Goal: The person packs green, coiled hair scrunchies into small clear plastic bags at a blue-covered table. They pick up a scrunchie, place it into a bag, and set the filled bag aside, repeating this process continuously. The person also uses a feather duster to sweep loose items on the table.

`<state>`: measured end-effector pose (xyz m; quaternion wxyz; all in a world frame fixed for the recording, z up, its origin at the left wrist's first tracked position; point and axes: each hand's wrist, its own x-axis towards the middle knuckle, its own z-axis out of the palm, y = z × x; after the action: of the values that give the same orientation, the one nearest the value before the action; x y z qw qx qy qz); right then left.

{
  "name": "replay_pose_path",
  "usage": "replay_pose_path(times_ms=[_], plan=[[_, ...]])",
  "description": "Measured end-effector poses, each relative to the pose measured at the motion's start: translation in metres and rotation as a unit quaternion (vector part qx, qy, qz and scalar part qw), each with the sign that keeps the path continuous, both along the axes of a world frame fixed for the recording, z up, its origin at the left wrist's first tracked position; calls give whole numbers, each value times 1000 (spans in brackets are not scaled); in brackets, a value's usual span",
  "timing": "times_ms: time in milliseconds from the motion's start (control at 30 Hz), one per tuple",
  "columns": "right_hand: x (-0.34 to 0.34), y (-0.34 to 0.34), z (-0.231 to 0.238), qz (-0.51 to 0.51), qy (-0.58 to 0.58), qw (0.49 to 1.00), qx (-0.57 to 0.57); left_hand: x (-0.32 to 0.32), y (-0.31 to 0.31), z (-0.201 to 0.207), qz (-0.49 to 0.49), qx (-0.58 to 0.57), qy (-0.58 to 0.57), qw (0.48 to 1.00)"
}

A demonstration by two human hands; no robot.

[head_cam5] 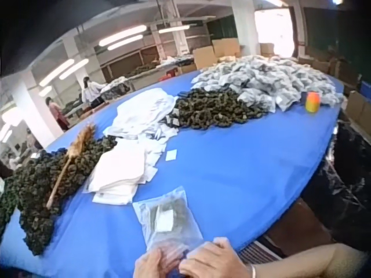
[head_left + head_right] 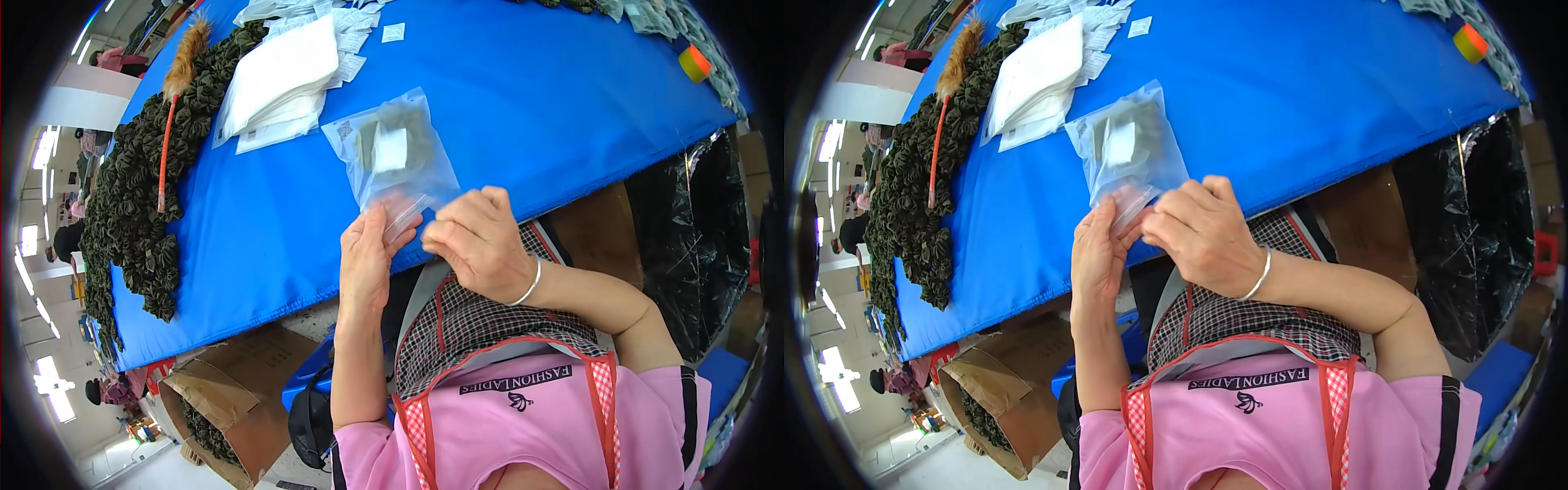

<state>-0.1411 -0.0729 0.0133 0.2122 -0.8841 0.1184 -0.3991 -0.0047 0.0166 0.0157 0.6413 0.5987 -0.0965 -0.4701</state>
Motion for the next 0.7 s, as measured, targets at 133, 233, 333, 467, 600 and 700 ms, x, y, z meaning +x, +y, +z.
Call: replay_pose_path(times_ms=[133, 233, 333, 467, 600, 700], plan=[[27, -6, 1, -30, 9, 997, -70, 7, 4, -14, -35, -93, 51, 994], [35, -6, -13, -8, 20, 995, -100, 1, 1, -1, -12, -73, 70, 995], [37, -2, -16, 15, 19, 994, -111, -1, -1, 2, 5, -10, 31, 999], [34, -10, -14, 58, 22, 996, -58, 2, -6, -3, 4, 19, -15, 1000], [-5, -31, 2, 47, 27, 998, 30, 0, -11, -3, 52, 33, -44, 997], [-54, -73, 12, -15, 54, 995, 82, 5, -4, -4, 24, 28, -73, 997]])
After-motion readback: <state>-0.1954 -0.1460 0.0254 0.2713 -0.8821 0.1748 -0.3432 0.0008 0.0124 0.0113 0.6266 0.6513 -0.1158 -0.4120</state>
